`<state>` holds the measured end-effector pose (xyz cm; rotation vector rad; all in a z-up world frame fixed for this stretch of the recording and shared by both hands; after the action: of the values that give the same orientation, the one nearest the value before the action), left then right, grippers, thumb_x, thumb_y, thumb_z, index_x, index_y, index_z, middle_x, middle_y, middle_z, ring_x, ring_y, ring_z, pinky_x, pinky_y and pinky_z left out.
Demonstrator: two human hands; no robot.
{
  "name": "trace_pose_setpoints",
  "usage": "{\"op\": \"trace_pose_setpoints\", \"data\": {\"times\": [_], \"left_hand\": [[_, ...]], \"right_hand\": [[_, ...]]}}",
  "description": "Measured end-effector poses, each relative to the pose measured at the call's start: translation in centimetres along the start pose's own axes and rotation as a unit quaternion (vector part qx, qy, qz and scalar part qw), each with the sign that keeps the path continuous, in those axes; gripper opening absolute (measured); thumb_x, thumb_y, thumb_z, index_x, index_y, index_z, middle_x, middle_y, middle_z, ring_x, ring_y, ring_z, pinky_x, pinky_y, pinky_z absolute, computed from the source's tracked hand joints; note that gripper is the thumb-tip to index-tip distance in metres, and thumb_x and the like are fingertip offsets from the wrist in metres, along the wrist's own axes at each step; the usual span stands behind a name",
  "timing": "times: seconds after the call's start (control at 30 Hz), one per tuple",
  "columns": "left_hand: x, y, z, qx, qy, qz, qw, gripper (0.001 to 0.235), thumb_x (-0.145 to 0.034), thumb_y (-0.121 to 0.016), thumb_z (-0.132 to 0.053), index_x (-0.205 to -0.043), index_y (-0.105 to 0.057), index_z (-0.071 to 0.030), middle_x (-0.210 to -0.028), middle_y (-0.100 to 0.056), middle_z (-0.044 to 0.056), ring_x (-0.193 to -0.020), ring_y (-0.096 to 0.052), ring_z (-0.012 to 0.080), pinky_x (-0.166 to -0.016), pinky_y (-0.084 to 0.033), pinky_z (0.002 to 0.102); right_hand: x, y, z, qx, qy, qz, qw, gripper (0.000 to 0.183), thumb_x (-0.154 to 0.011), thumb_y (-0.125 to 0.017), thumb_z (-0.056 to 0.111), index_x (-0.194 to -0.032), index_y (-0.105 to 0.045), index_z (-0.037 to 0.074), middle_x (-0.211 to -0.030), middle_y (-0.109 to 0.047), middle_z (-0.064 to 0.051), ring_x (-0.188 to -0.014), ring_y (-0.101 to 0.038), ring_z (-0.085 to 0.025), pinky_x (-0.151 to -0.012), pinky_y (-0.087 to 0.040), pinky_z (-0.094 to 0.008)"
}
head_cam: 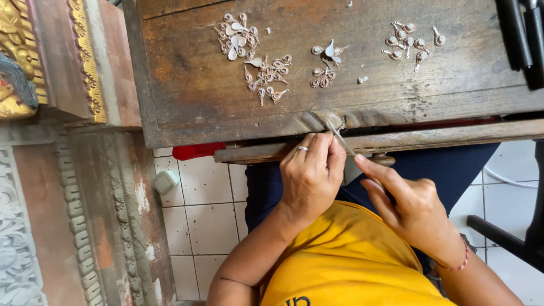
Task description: Refining and cleaning small silver jewelry components using a hand tool on a wooden workbench.
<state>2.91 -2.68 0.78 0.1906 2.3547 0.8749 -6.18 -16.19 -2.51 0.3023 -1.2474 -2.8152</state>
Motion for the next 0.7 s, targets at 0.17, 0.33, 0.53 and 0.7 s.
{"op": "trace_pose_setpoints", "data": {"times": [0.17,0.33,0.53,0.7], "left_hand": [[0.0,-0.2,-0.1,-0.023,-0.010,0.008,1.000,0.008,-0.101,-0.057,-0.002,-0.093,-0.059,-0.003,-0.076,-0.056,0.012,-0.066,-0.060,0.0316,-0.063,-0.048,0.043],[-0.1,0.0,-0.4,-0.028,-0.014,-0.002,1.000,0.005,-0.101,-0.058,-0.002,-0.097,-0.061,-0.002,-0.078,-0.060,0.012,-0.068,-0.062,0.0313,-0.064,-0.050,0.042],[-0.1,-0.1,-0.1,-0.029,-0.009,0.006,1.000,0.012,-0.098,-0.058,0.001,-0.087,-0.057,-0.005,-0.072,-0.054,0.011,-0.062,-0.056,0.0306,-0.061,-0.046,0.043],[-0.3,0.1,-0.4,-0.038,-0.017,0.006,0.999,0.008,-0.100,-0.059,-0.001,-0.093,-0.060,-0.003,-0.075,-0.057,0.011,-0.065,-0.060,0.0303,-0.062,-0.049,0.042]], "right_hand": [[-0.4,-0.6,-1.0,-0.001,0.010,-0.008,1.000,0.044,-0.097,-0.067,0.008,-0.140,-0.058,0.004,-0.122,-0.076,-0.005,-0.064,-0.071,-0.009,-0.058,-0.053,-0.027],[-1.9,-0.7,-1.1,0.007,0.048,-0.032,0.998,0.041,-0.100,-0.064,0.005,-0.141,-0.058,0.003,-0.130,-0.074,-0.008,-0.077,-0.075,-0.013,-0.063,-0.055,-0.029],[-0.2,0.2,-1.4,-0.036,-0.024,0.023,0.999,0.046,-0.094,-0.066,0.011,-0.139,-0.059,0.008,-0.119,-0.077,-0.001,-0.044,-0.060,-0.007,-0.049,-0.049,-0.026],[-1.6,-1.0,-2.0,0.009,0.039,-0.010,0.999,0.045,-0.097,-0.067,0.007,-0.141,-0.057,0.006,-0.119,-0.077,-0.004,-0.061,-0.071,-0.012,-0.055,-0.053,-0.029]]}}
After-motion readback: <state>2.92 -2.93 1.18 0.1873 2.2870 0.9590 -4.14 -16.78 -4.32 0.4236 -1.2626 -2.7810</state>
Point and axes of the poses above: each hand's wrist, its own x-axis away from the middle knuckle, its own y-axis out of the back of the hand, z = x × y, the point moved 7 cm from there along -x, towards the middle knuckle
